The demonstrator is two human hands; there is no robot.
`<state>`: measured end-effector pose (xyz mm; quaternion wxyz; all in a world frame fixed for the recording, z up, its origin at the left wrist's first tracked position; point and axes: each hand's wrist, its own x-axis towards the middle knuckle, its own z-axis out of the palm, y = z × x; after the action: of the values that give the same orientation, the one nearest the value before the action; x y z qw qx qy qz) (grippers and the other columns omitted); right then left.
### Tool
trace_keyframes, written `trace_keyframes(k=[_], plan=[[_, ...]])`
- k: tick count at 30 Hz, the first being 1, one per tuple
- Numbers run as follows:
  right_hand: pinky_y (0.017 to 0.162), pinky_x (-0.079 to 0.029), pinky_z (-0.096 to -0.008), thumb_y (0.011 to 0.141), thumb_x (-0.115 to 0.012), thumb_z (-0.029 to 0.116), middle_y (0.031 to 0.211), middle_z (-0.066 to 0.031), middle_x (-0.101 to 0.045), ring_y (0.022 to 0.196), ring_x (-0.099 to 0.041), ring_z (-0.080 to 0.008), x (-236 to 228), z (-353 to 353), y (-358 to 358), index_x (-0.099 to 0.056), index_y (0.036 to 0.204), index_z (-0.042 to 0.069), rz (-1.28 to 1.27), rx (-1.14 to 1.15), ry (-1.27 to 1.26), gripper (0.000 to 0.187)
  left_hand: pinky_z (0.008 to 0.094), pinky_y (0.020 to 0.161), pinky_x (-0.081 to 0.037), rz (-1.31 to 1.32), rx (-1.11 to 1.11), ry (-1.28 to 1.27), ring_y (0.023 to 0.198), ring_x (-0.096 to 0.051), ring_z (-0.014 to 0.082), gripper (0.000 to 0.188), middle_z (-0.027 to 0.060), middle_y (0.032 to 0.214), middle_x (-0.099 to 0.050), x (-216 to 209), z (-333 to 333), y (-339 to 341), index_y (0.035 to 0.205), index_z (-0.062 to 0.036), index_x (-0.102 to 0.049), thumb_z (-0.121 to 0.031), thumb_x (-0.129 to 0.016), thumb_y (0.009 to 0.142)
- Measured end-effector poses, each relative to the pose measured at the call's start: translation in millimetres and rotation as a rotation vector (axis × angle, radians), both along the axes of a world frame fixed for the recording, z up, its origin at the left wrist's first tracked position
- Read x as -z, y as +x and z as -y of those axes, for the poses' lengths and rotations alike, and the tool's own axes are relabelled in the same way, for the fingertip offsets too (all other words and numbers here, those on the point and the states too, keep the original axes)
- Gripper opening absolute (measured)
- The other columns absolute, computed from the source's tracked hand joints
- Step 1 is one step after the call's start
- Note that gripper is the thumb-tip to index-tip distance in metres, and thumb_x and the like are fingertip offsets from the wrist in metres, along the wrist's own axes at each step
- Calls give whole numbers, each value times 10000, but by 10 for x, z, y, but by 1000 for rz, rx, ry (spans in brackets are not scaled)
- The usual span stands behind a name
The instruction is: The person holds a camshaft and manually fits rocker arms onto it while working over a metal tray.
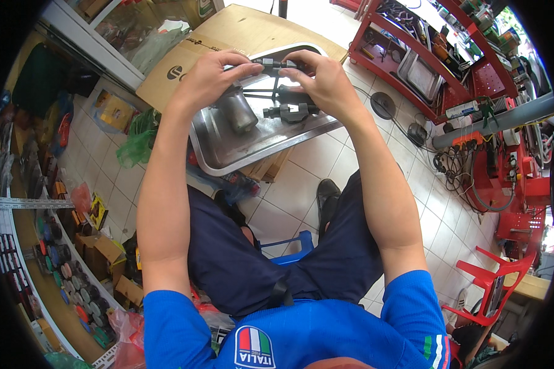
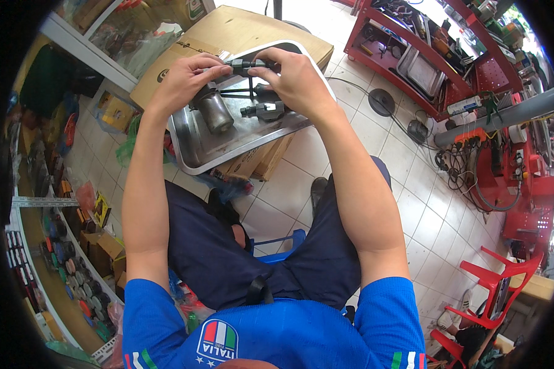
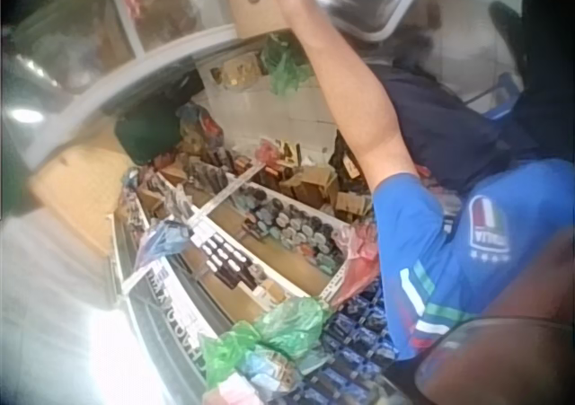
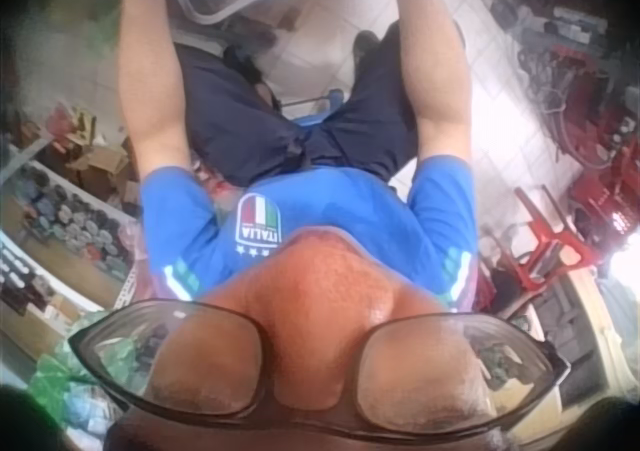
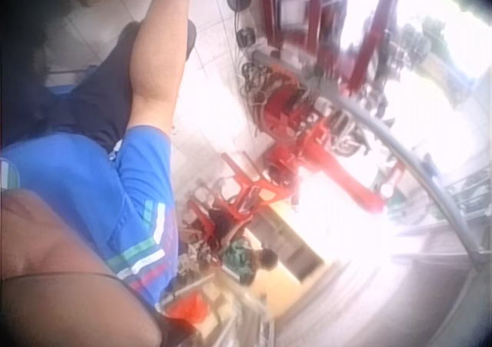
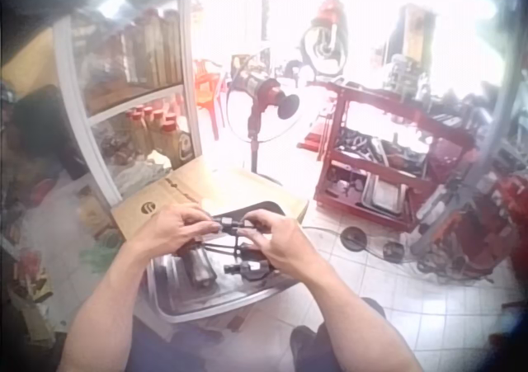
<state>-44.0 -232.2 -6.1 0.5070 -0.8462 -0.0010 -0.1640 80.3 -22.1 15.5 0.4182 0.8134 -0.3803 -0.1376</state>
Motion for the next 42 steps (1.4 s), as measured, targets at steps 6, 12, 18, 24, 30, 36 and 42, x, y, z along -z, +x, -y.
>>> trace_keyframes(k=[6,12,18,24,30,36,42], plan=[[709,-560,-318,926,-740,158,925,-130,-701,761,-659,-165,-85,3,-46,-704,1109,-21,-26,25,-70,259,349,994,-496,144,-40,-92,1017,-660,167,266,58,1070,-714,13,52,-98,1066,-55,-751,-220,-803,864],[706,-560,-315,925,-737,155,927,-128,-703,777,-650,-160,-76,3,-50,-704,1100,-20,5,16,-103,249,357,1003,-493,85,-8,-65,1055,-654,166,287,51,1106,-712,14,8,-16,1084,-56,-744,-233,-801,865],[709,-558,-316,919,-742,158,932,-127,-705,780,-648,-160,-68,-11,-35,-708,1093,-16,7,12,-56,248,335,978,-494,179,-19,-68,1059,-651,170,315,47,1109,-710,26,-2,-15,1124,-58,-738,-267,-779,892],[716,-555,-322,915,-746,161,922,-130,-697,791,-656,-175,-75,-9,-32,-713,1093,-7,-26,21,-75,246,334,1000,-482,181,-39,-52,1065,-655,172,345,47,1117,-718,-28,-6,-87,1147,-54,-725,-272,-785,887],[712,-570,-320,917,-744,152,932,-125,-699,805,-655,-167,-63,-11,-37,-708,1094,-19,18,26,-106,249,353,1041,-462,92,-45,-62,1080,-651,174,300,60,1117,-717,-35,23,-92,1129,-47,-724,-249,-759,909],[720,-583,-316,922,-741,150,957,-122,-701,797,-658,-166,-75,4,-38,-703,1105,-23,-15,12,-47,255,347,1045,-467,-39,-12,-98,1093,-646,159,288,68,1140,-714,-2,34,-47,1142,-28,-716,-221,-735,929],[700,-571,-305,925,-743,157,966,-126,-703,789,-663,-159,0,20,-2,-703,1109,-24,-9,7,11,262,339,1063,-458,-12,-12,-66,1099,-645,166,328,59,1152,-715,67,42,51,1160,-10,-712,-227,-761,919]])
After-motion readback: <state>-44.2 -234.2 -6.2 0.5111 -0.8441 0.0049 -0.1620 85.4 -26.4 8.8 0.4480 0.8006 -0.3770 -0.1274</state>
